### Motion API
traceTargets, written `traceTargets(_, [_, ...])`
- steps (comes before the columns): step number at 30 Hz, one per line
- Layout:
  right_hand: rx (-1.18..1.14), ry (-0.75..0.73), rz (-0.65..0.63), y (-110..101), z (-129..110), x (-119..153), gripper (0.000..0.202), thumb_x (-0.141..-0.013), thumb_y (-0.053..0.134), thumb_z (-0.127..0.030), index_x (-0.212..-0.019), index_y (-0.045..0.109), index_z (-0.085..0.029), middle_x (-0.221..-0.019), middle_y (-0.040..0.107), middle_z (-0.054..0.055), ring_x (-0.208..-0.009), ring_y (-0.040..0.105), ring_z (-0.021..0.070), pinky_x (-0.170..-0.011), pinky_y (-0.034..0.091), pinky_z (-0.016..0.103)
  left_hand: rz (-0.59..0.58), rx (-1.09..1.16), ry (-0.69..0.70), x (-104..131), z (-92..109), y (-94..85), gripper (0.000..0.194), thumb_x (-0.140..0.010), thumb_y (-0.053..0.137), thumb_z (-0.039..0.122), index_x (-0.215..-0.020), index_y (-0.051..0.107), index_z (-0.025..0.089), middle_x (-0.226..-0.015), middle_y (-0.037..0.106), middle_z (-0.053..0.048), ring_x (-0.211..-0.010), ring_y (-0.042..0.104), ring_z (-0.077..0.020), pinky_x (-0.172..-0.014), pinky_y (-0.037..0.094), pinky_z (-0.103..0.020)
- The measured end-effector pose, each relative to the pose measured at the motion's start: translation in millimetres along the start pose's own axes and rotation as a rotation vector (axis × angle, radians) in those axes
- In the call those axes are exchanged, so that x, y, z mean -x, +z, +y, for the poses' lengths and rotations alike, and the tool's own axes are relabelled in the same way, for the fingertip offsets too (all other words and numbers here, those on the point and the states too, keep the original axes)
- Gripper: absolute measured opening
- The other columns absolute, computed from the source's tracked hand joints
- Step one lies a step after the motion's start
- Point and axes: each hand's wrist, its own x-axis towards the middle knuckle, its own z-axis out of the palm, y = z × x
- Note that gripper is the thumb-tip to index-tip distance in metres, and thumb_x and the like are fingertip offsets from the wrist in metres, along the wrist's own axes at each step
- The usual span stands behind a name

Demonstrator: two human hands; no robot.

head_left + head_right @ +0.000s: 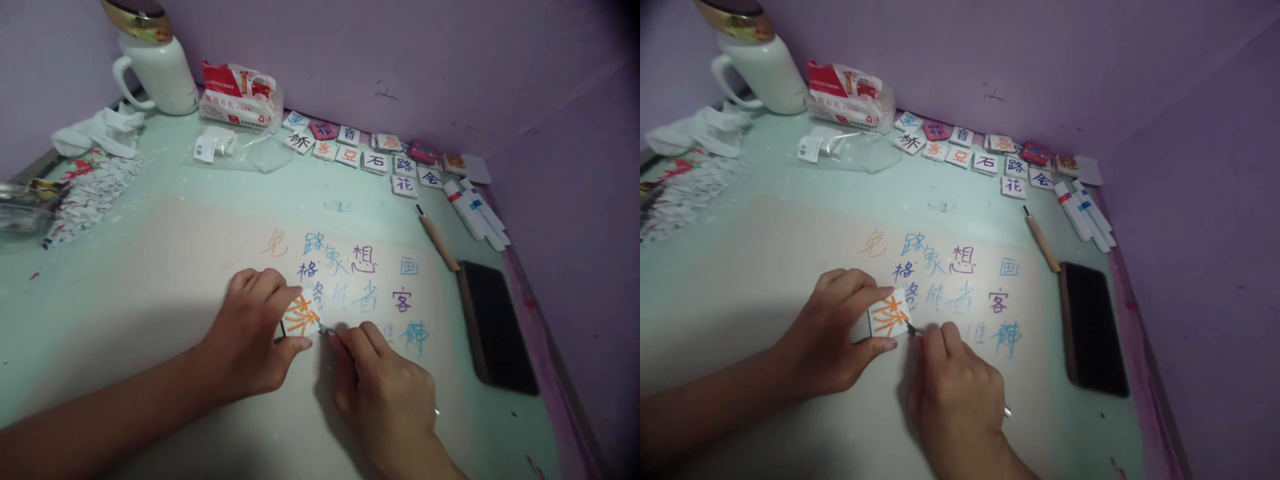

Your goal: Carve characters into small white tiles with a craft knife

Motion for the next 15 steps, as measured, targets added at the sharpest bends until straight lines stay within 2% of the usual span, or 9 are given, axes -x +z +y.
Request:
traceTargets(4, [0.012,-0.002,0.011,0.6,-2.9,1.5,0.034,-0.093,0.037,-0.023,-0.070,0.062,-0.019,-0.056,0.056,-0.001,-0.037,0.042,0.0109,-0.040,0.020,0.029,-0.005,-0.014,-0.009,0.2,1.8,-1.6,0.043,-0.069,0.071,0.028,-0.106,0.056,0.009,-0.086,0.053,-0.007,-0.082,0.052,-0.0248,-0.081,0.037,-0.046])
traceTargets(10, [0.022,0.006,0.013,1.4,-2.7,2.3,0.036,-0.094,0.035,-0.023,-0.069,0.061,-0.019,-0.056,0.056,-0.001,-0.039,0.042,0.0109,-0.041,0.020,0.029,-0.036,-0.056,-0.023,-0.1,2.7,-3.6,0.034,-0.066,0.074,0.035,-0.086,0.057,0.013,-0.079,0.051,-0.007,-0.075,0.050,-0.0252,-0.077,0.037,-0.047])
traceTargets(15, [0.019,0.009,-0.012,1.5,-2.5,3.4,0.033,-0.093,0.037,-0.022,-0.070,0.060,-0.019,-0.058,0.056,-0.001,-0.039,0.042,0.0107,-0.042,0.019,0.028,-0.033,-0.085,-0.004,-0.8,2.8,-3.7,0.042,-0.066,0.075,0.037,-0.094,0.057,0.012,-0.079,0.051,-0.006,-0.074,0.050,-0.0253,-0.075,0.038,-0.047])
